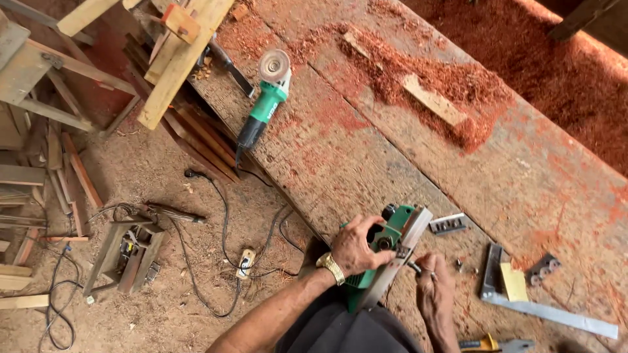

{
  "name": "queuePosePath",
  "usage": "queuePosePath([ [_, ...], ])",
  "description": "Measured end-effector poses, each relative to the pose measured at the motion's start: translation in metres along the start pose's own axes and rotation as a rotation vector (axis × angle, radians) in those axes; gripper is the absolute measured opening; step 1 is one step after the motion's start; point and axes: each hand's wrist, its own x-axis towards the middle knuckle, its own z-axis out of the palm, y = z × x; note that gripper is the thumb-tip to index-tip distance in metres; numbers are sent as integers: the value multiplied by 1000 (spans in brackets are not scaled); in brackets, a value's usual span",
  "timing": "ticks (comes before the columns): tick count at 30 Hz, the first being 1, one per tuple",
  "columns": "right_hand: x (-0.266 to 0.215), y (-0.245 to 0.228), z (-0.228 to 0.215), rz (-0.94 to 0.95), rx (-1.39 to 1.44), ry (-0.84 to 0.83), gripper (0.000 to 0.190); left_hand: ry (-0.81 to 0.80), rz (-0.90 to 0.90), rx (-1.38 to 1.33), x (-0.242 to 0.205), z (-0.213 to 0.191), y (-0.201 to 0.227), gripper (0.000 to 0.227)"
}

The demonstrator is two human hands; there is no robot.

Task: The person assembles a green electric planer by attaching a metal base plate and inserting small metal components into its slots. They use their hands to align and press the parts into place on a wooden workbench covered in sawdust.

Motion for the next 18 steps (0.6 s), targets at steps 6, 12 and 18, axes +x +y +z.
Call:
queuePosePath([
  [6,-10,-39,3,-235,-163,10,13,62,118,-33,-1,-3,2,71],
  [12,8,-32,8,-599,-307,-20,24,30,166,47,0,-5,1,73],
  [18,16,-39,5,-688,-314,-101,28,54,217,7,0,-4,0,71],
])
